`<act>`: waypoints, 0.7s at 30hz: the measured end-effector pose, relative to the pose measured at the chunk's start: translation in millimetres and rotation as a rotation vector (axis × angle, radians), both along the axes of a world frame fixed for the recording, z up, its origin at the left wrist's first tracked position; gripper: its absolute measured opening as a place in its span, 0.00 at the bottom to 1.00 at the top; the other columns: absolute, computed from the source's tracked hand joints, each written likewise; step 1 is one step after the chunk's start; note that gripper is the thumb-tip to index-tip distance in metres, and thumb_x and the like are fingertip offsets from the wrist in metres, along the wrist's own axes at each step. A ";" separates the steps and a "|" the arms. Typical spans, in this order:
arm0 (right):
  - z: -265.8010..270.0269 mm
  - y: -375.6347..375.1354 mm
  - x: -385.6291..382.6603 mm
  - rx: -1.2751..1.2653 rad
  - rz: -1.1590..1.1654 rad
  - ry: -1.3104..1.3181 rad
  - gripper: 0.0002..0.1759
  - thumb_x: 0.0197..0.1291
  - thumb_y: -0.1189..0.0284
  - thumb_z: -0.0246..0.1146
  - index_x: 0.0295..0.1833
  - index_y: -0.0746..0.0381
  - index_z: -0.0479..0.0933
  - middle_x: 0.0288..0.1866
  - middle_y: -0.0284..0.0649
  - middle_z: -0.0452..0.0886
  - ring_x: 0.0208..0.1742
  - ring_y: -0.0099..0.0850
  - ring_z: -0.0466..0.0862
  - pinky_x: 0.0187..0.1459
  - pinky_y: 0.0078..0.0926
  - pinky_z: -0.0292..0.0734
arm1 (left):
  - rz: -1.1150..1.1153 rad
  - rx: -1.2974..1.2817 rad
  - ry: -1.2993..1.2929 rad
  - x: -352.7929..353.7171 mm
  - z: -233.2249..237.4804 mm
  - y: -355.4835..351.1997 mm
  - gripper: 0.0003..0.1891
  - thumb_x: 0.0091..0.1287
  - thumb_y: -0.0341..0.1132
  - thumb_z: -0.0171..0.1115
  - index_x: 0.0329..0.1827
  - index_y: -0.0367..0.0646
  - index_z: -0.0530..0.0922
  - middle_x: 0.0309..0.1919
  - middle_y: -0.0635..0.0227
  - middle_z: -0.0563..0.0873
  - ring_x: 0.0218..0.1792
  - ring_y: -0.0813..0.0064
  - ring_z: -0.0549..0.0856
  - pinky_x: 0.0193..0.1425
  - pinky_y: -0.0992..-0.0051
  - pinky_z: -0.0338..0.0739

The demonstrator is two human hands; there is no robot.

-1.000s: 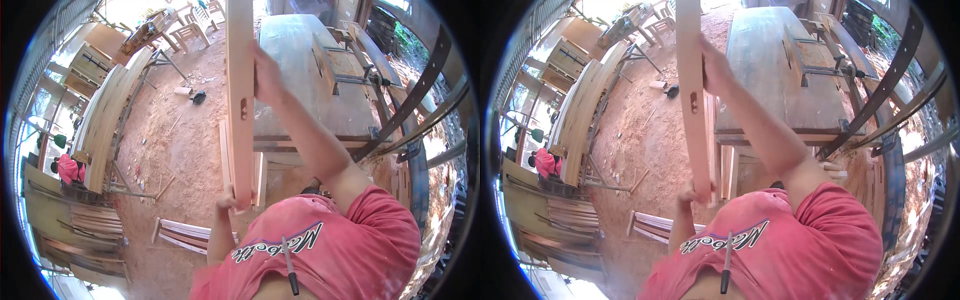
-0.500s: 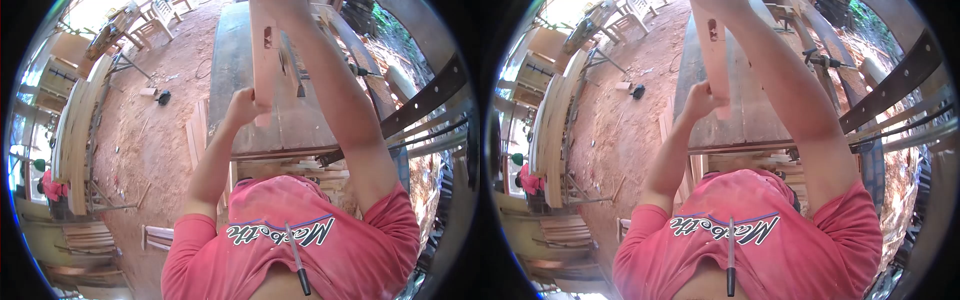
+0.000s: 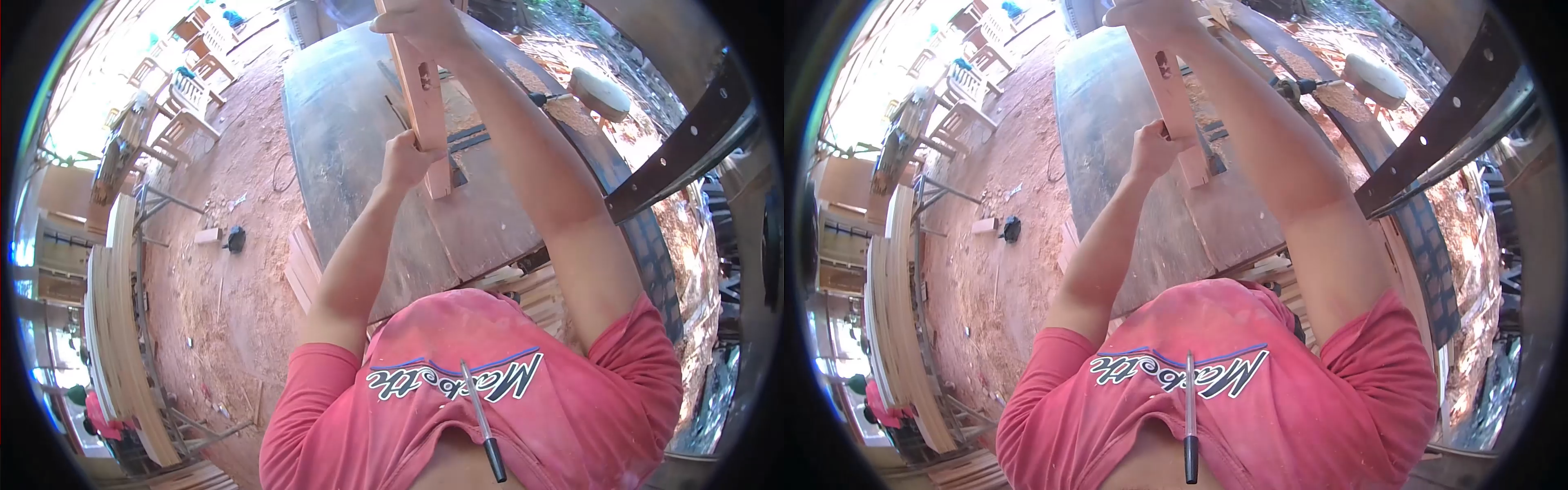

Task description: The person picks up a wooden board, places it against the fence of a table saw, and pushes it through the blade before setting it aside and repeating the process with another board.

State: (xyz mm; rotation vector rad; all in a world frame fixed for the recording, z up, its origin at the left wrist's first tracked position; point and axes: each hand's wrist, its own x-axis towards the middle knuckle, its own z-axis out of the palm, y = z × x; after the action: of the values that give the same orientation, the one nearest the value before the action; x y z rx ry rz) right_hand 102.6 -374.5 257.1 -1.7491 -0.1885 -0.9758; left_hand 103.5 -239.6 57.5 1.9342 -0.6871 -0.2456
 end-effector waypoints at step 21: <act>-95.5 -4.4 25.4 0.158 -0.018 0.096 0.23 0.39 0.72 0.73 0.45 0.64 0.77 0.35 0.32 0.81 0.37 0.22 0.79 0.39 0.24 0.75 | 0.106 -0.687 -0.165 40.1 -66.2 -67.0 0.35 0.49 0.32 0.77 0.61 0.35 0.73 0.57 0.58 0.77 0.57 0.61 0.82 0.57 0.63 0.78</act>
State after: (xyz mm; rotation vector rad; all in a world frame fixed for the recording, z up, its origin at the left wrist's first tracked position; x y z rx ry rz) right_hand 128.0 -378.9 161.7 -1.6506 -0.0333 -0.8931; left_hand 143.6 -306.6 -8.6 1.3289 -0.6630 0.2018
